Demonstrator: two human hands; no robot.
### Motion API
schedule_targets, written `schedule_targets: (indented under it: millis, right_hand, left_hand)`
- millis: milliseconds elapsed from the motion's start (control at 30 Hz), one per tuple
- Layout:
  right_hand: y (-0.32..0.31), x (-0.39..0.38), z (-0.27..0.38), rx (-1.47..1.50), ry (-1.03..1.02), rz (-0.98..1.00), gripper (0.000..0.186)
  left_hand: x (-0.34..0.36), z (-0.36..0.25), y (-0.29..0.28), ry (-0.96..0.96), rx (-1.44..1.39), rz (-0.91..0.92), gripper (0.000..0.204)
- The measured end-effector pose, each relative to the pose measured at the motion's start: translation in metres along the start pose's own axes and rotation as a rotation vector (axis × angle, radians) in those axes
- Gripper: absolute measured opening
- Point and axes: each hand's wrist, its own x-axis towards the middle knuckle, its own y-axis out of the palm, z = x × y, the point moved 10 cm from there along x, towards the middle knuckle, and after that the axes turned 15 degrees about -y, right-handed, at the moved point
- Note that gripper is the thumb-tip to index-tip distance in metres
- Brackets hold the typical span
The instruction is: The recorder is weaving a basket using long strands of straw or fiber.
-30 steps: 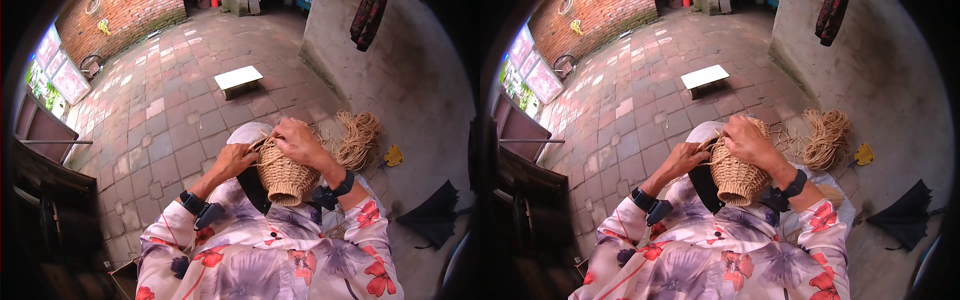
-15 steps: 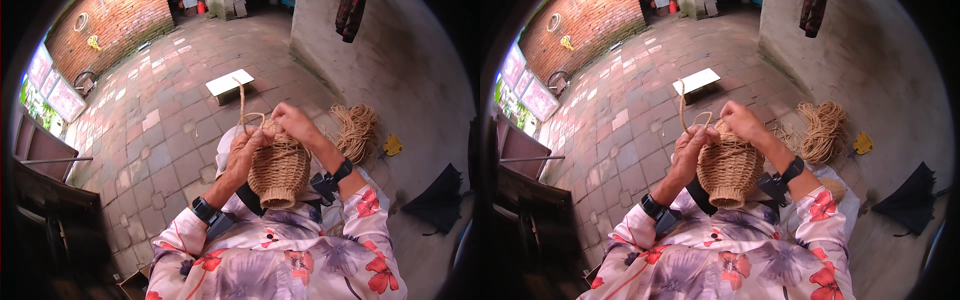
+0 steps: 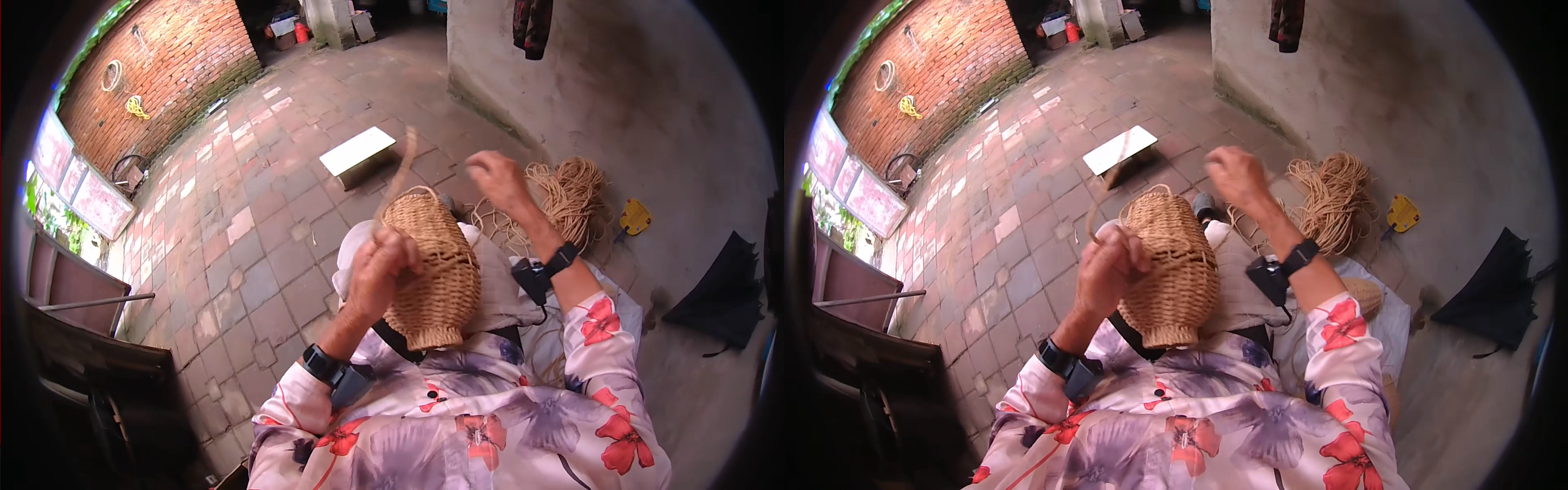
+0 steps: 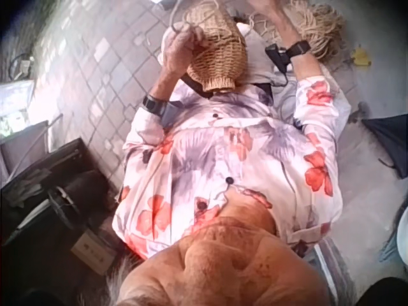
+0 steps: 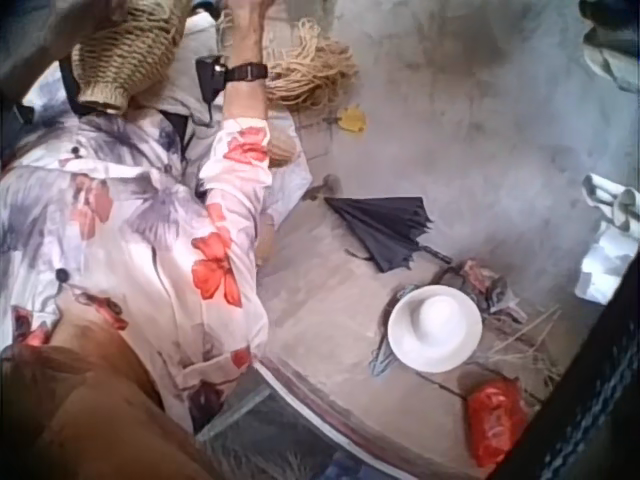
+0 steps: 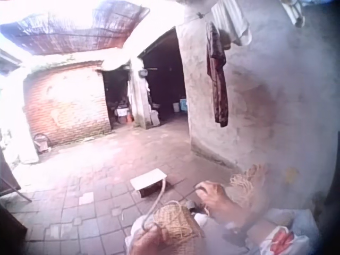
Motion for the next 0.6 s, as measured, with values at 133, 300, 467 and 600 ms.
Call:
schedule_targets:
  millis: [133, 300, 467, 600]
  right_hand:
    - [0.087, -0.013, 0.030, 0.662, 0.079, 0.303, 0.039]
    - [0.090, -0.039, 0.005, 0.455, 0.293, 0.196, 0.061]
    - [0.047, -0.042, 0.029, 0.681, 0.413, 0.049, 0.076]
    - [0.037, -0.048, 0.031, 0.581, 0.350, -0.012, 0.071]
  left_hand:
    - [-0.016, 0.011, 0.033, -0.030, 0.296, 0.090, 0.038]
    - [-0.038, -0.047, -0.107, 0.039, 0.198, -0.488, 0.054]
    - [-0.125, -0.101, -0.264, 0.078, 0.000, -0.897, 0.033]
    - [-0.128, -0.094, -0.247, 0.078, 0.009, -0.788, 0.025]
